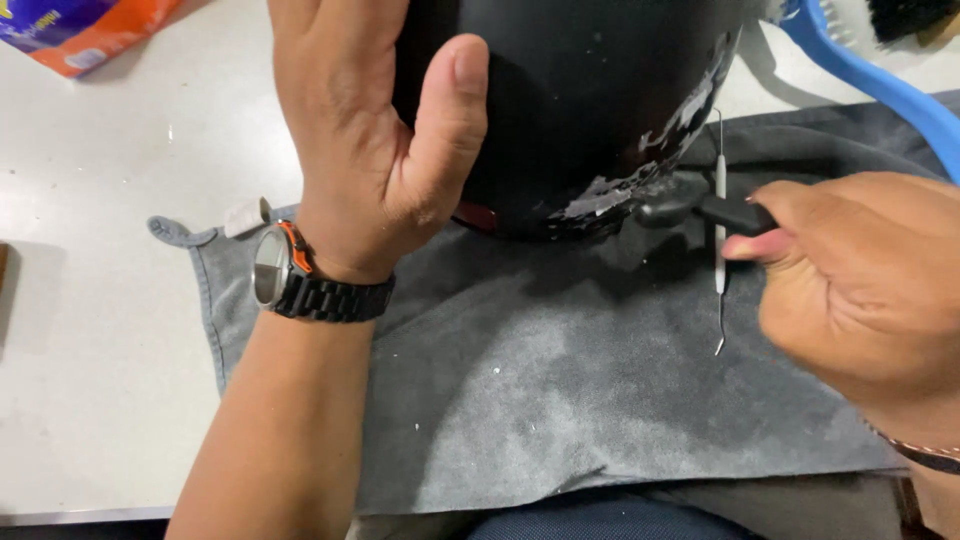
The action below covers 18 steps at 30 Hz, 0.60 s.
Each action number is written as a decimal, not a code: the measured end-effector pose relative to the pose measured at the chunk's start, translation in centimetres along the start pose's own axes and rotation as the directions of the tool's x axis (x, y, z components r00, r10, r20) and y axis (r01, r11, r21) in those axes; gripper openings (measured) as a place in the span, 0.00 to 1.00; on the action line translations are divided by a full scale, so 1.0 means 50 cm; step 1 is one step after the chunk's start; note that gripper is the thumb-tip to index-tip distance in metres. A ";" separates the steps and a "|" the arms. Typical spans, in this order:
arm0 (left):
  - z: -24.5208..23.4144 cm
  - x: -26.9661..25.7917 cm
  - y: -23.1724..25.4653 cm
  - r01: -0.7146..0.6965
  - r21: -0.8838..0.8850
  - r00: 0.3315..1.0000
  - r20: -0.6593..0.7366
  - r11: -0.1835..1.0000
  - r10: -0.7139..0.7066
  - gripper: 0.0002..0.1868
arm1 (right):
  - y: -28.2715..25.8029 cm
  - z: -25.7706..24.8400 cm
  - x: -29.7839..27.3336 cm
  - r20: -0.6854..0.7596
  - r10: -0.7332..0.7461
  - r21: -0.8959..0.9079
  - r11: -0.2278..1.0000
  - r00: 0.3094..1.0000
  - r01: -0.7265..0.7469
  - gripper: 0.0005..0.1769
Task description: The person cleans a black helmet by scraping off residue with a metal tool and scrubbing the surface with a brush. They also use a cloth to wipe the helmet and a bowl of water to rinse the brush.
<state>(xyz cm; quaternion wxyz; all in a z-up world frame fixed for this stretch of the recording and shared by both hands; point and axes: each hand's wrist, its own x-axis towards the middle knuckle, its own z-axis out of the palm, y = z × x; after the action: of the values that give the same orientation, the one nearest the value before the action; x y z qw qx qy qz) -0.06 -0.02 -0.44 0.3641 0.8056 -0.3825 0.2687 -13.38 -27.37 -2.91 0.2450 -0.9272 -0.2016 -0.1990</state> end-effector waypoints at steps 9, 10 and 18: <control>-0.001 0.006 0.007 0.059 -0.013 0.998 -0.025 0.998 -0.059 0.27 | -0.025 -0.023 0.026 -0.012 -0.012 -0.061 0.998 1.000 0.011 0.24; 0.000 0.007 0.005 0.059 -0.026 0.998 -0.032 0.998 -0.059 0.27 | -0.026 -0.023 0.027 -0.024 -0.031 -0.103 0.994 0.999 0.028 0.25; -0.007 0.011 0.009 0.076 -0.036 0.997 -0.031 0.996 -0.077 0.28 | -0.042 -0.022 0.041 -0.064 -0.113 -0.195 0.976 0.992 0.098 0.17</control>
<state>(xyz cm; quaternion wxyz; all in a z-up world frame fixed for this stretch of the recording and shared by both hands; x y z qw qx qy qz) -0.16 -0.18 0.35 0.3941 0.8088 -0.3500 0.2609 -12.94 -25.69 -0.26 0.1512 -0.9263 -0.2212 -0.2648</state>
